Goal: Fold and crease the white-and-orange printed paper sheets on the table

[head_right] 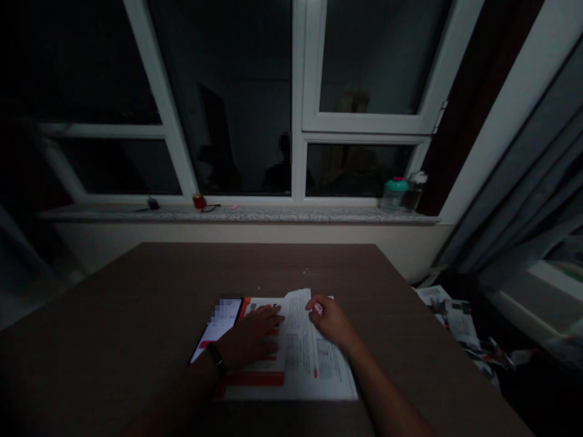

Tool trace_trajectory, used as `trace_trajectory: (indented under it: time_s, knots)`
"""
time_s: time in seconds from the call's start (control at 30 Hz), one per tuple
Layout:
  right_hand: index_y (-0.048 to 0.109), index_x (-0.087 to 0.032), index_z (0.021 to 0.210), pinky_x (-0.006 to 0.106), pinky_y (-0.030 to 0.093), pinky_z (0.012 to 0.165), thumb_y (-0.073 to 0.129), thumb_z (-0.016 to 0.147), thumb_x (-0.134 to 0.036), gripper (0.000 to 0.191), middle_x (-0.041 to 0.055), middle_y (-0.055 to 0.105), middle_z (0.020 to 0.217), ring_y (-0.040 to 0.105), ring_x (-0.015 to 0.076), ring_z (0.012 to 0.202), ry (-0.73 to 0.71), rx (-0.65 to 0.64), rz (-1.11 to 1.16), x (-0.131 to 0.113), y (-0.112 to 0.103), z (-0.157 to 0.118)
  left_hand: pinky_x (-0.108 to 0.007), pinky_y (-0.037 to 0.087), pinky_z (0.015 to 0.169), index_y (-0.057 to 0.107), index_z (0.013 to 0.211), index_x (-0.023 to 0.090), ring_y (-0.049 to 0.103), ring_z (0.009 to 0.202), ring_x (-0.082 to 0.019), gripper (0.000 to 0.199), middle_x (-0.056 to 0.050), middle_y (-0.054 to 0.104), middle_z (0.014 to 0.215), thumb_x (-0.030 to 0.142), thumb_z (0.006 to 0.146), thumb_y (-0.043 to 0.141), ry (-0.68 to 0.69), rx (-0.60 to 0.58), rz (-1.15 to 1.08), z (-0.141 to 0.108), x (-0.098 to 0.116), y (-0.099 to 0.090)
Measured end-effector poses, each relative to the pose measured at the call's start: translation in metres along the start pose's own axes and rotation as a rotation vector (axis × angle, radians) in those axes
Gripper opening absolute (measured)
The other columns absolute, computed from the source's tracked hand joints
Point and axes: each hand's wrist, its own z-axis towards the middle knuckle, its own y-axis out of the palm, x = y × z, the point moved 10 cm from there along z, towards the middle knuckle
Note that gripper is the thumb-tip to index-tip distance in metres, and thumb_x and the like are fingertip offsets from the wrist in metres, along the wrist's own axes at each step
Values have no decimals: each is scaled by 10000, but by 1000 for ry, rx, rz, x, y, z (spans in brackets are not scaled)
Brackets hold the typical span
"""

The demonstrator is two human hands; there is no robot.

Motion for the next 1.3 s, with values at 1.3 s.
trace_trajectory:
  time_s: [1.3]
  knots:
    - [624, -245, 1085, 333, 440, 904, 627, 762, -93, 358, 43, 630, 1040, 578, 202, 1010, -405, -129, -113, -60, 27, -20, -392, 403, 918, 531, 1198, 253, 576, 1064, -247, 273, -39, 623, 1164, 247, 926, 550, 15, 81, -30, -1, 20, -23]
